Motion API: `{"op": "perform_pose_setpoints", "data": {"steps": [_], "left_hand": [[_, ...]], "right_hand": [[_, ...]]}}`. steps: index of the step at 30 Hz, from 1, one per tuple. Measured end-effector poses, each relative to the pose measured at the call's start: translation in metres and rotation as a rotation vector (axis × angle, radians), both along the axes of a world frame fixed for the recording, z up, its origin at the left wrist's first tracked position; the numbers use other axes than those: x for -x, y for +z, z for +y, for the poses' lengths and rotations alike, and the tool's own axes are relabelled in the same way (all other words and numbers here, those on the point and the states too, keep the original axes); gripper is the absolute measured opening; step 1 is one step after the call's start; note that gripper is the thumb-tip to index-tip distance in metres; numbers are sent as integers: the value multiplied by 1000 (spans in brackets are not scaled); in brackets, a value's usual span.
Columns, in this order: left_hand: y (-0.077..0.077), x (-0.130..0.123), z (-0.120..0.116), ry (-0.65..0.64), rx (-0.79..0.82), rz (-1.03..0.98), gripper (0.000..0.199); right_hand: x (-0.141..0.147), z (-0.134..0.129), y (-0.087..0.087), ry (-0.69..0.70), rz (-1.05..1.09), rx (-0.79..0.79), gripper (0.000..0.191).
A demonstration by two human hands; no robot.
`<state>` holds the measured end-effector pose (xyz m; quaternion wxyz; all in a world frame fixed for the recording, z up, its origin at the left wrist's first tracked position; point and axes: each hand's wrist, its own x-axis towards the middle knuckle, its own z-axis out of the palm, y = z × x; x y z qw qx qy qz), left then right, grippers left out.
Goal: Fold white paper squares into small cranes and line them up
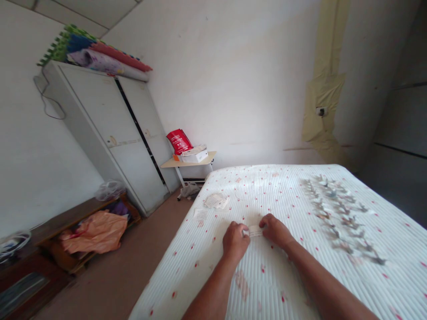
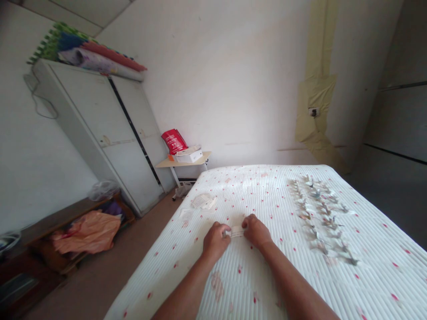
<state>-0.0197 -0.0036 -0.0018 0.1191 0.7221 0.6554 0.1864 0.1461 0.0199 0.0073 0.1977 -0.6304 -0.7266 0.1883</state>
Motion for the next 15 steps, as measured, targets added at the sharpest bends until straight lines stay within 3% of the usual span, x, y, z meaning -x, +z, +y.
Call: {"op": "perform_pose_setpoints", "data": {"steps": [7,15], "left_hand": [[3,-5,0,41,-9,-23,18],[3,-7,3,72,31,9,24]], "right_hand": [[4,1,-2,-34,0,6,7],[8,-3,-5,-31,-61,-29,12]]}}
